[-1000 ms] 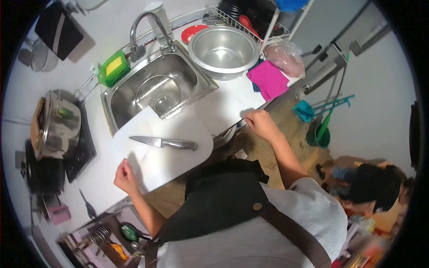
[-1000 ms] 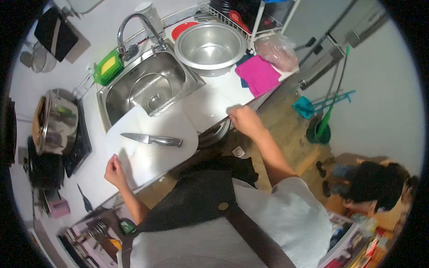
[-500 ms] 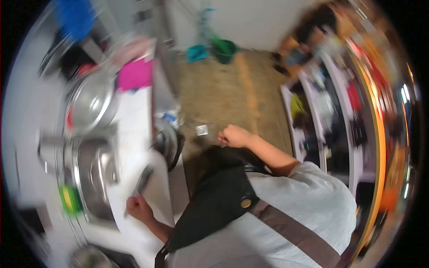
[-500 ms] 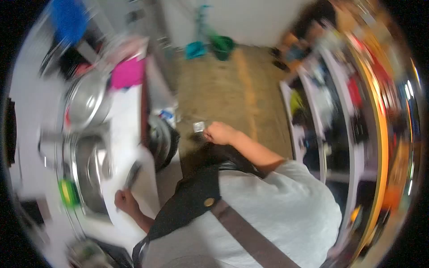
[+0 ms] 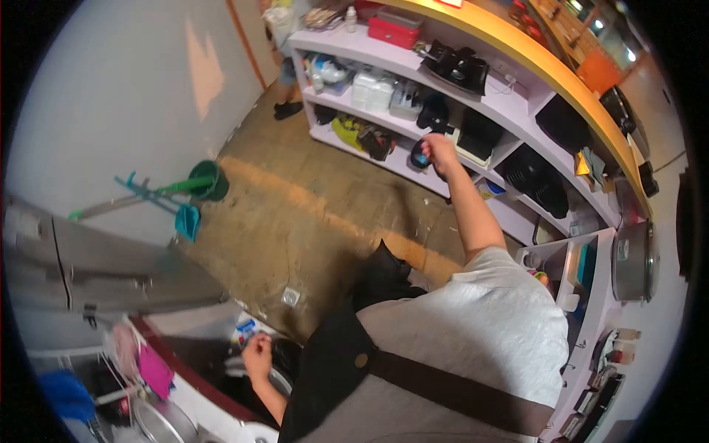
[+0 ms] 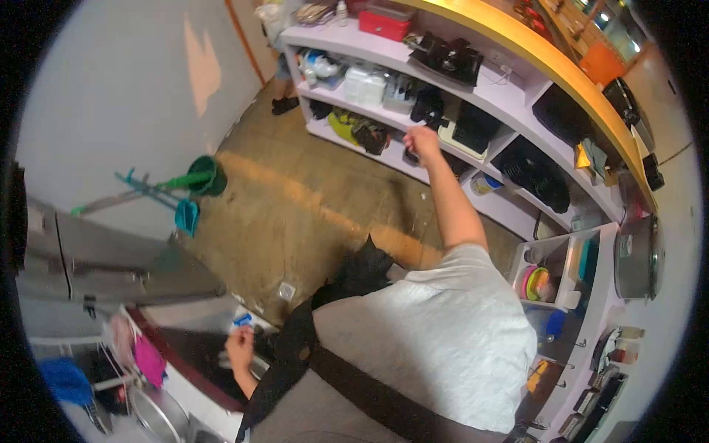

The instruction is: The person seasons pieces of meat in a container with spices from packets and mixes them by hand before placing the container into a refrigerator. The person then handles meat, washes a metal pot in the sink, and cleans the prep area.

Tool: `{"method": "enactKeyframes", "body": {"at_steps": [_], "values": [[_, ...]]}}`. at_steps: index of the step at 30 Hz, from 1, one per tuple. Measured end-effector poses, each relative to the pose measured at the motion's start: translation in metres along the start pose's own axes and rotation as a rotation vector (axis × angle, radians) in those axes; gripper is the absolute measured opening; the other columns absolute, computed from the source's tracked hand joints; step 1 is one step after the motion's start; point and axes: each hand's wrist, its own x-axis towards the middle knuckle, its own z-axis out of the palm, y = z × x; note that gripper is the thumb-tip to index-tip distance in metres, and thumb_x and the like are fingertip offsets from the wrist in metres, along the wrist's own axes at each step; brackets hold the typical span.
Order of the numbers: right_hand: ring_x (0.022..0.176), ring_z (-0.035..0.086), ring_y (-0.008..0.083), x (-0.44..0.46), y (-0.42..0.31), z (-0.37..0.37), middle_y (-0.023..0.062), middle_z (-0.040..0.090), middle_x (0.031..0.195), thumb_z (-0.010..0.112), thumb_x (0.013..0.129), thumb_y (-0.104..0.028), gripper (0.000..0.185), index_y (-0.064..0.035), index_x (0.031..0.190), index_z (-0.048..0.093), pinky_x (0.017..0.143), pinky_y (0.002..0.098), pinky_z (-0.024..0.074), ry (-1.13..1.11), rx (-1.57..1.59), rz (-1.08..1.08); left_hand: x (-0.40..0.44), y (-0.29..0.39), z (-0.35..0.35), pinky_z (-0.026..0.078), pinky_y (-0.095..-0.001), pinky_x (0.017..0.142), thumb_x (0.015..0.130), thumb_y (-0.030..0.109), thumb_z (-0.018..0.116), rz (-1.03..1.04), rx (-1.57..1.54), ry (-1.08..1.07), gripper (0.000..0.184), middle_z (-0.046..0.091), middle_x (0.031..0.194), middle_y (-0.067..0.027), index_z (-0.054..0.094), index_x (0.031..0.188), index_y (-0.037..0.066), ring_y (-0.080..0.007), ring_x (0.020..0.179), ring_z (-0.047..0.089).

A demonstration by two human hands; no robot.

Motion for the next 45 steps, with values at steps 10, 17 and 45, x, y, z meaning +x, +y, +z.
{"method": "enactKeyframes", "body": {"at_steps": [10,17,45], "values": [[0.083,0.061,0.0317,0.253,-0.037,-0.104,0.0182,0.055,0.094,0.065,0.079,-0.022,0.033,-0.0013,0.092,0.043,0.067,0.0397,0.0564,0.38,0.846,-0.111,0.1,0.005,0.167,0.047,-0.0302,0.067,0.082,0.021,0.059,-0.344,0.442,-0.332,0.016,0.063,0.079,-0.0036,0.061,0.088,0.006,-0.0168,0.071,0.059],[0.063,0.061,0.0351,0.257,-0.047,-0.104,0.0214,0.054,0.079,0.049,0.078,0.003,0.01,0.0101,0.081,0.042,0.06,0.0463,0.0575,0.526,0.805,-0.296,0.115,0.0,0.168,0.047,-0.0289,0.065,0.084,0.022,0.058,-0.519,0.221,-0.32,0.017,0.062,0.079,-0.0031,0.06,0.091,0.006,-0.0157,0.07,0.058],[0.05,0.056,0.0159,0.043,-0.072,-0.014,0.0039,0.053,0.064,0.059,0.08,-0.004,0.017,-0.0038,0.065,0.051,0.059,0.0347,0.0564,-0.24,0.255,0.091,0.216,0.046,0.247,0.047,-0.0309,0.079,0.079,0.023,0.059,-0.293,-0.134,-0.08,0.023,0.065,0.095,-0.0089,0.064,0.097,0.009,-0.0199,0.087,0.061]]}}
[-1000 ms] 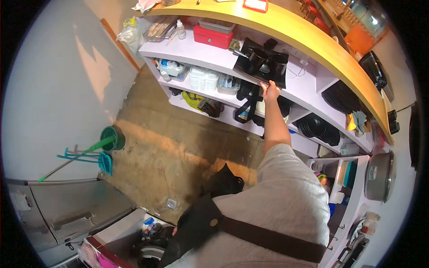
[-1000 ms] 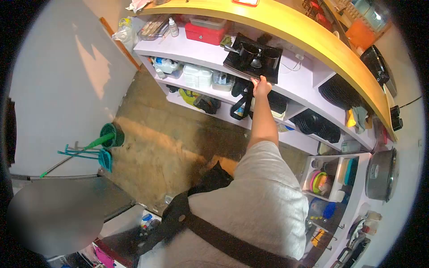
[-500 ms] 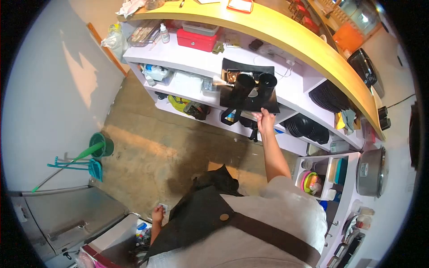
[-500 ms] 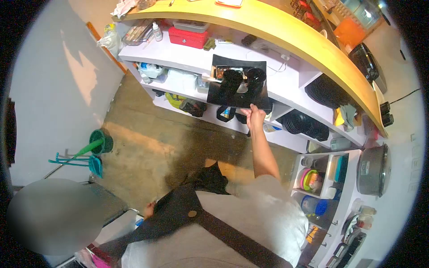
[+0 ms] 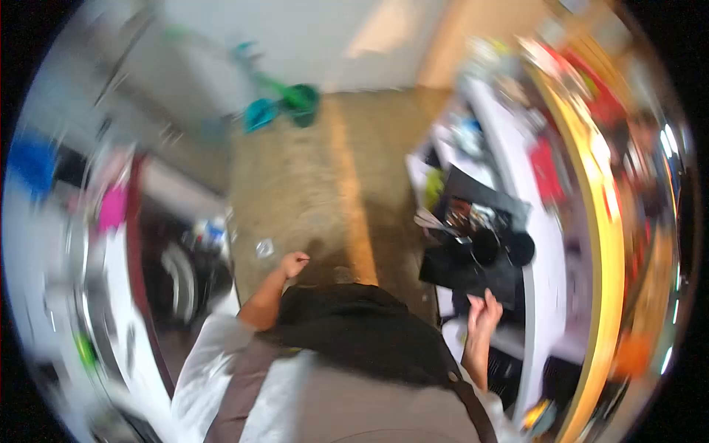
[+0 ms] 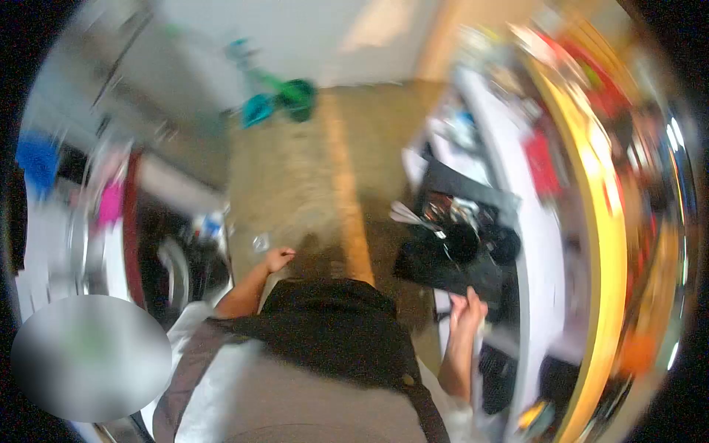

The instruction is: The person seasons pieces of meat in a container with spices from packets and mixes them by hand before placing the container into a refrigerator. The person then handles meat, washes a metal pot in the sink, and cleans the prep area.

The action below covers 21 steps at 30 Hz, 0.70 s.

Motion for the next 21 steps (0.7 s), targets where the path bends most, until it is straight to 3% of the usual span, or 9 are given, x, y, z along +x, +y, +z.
{"method": "enactKeyframes", "body": {"at_steps": [3,6,8,14,15,17,18,19,21], "values": [[0.052,0.053,0.0119,0.018,0.011,0.063,0.0033,0.051,0.063,0.06,0.08,-0.009,0.016,-0.004,0.066,0.053,0.053,0.026,0.0522,-0.224,-0.129,0.097,-0.041,-0.064,0.003,0.047,-0.0336,0.08,0.076,0.028,0.059,-0.297,-0.08,0.158,0.025,0.065,0.096,-0.0076,0.065,0.097,0.015,-0.0221,0.09,0.061],[0.04,0.047,0.0103,0.023,0.025,0.161,-0.0013,0.042,0.054,0.061,0.08,-0.006,0.033,-0.0105,0.057,0.038,0.038,0.0229,0.0452,-0.355,-0.176,0.162,-0.089,-0.121,0.009,0.047,-0.0349,0.08,0.077,0.03,0.055,-0.473,-0.139,0.35,0.027,0.064,0.098,-0.0077,0.065,0.099,0.018,-0.0234,0.092,0.061],[0.039,0.047,0.0105,0.009,-0.011,0.152,-0.0016,0.041,0.054,0.062,0.08,-0.007,0.034,-0.011,0.057,0.037,0.036,0.0222,0.0441,-0.455,-0.168,0.183,-0.18,-0.11,0.055,0.047,-0.035,0.079,0.078,0.03,0.054,-0.573,-0.211,0.449,0.026,0.064,0.097,-0.0085,0.065,0.098,0.018,-0.0241,0.091,0.061],[0.04,0.049,0.012,-0.034,0.092,0.311,0.0039,0.052,0.064,0.061,0.079,-0.007,0.018,-0.0065,0.072,0.044,0.041,0.0259,0.0511,-0.896,-0.335,0.397,-0.299,-0.202,0.106,0.047,-0.0361,0.064,0.081,0.025,0.052,-0.945,-0.685,0.879,0.023,0.064,0.083,-0.0132,0.065,0.09,0.008,-0.0223,0.071,0.061],[0.048,0.049,0.0094,-0.066,0.105,0.344,0.002,0.052,0.062,0.063,0.078,-0.006,0.023,-0.0084,0.061,0.048,0.042,0.0227,0.0449,-0.991,-0.323,0.401,-0.313,-0.207,0.119,0.047,-0.0349,0.061,0.082,0.023,0.052,-0.988,-0.735,0.933,0.021,0.064,0.082,-0.0127,0.064,0.089,0.007,-0.0208,0.067,0.06],[0.048,0.048,0.0093,-0.118,0.128,0.389,0.0005,0.05,0.06,0.063,0.078,-0.005,0.025,-0.0093,0.059,0.047,0.041,0.0224,0.0433,-1.093,-0.413,0.44,-0.333,-0.206,0.129,0.047,-0.0331,0.059,0.082,0.022,0.054,-0.89,-1.082,1.123,0.018,0.064,0.081,-0.0107,0.063,0.09,0.009,-0.0199,0.066,0.06],[0.045,0.048,0.0091,-0.134,0.145,0.404,0.0009,0.05,0.063,0.062,0.078,-0.005,0.021,-0.008,0.063,0.047,0.042,0.0266,0.049,-1.178,-0.396,0.479,-0.341,-0.206,0.125,0.047,-0.0313,0.057,0.082,0.02,0.056,-0.745,-1.402,1.286,0.014,0.064,0.08,-0.0087,0.063,0.09,0.011,-0.0191,0.065,0.059],[0.042,0.048,0.009,-0.147,0.163,0.418,0.0013,0.049,0.065,0.061,0.077,-0.006,0.018,-0.0066,0.066,0.047,0.044,0.0308,0.0546,-1.26,-0.382,0.516,-0.347,-0.212,0.118,0.047,-0.0313,0.057,0.082,0.02,0.056,-0.745,-1.415,1.302,0.014,0.064,0.08,-0.0087,0.063,0.09,0.011,-0.0191,0.065,0.059],[0.039,0.049,0.0125,-0.186,0.194,0.447,0.0027,0.055,0.065,0.061,0.079,-0.008,0.019,-0.0076,0.064,0.048,0.042,0.0299,0.0538,-1.297,-0.447,0.591,-0.359,-0.233,0.097,0.047,-0.0324,0.054,0.077,0.029,0.067,-0.265,-1.598,1.545,0.027,0.065,0.079,-0.005,0.061,0.098,0.014,-0.0203,0.063,0.058]]}}
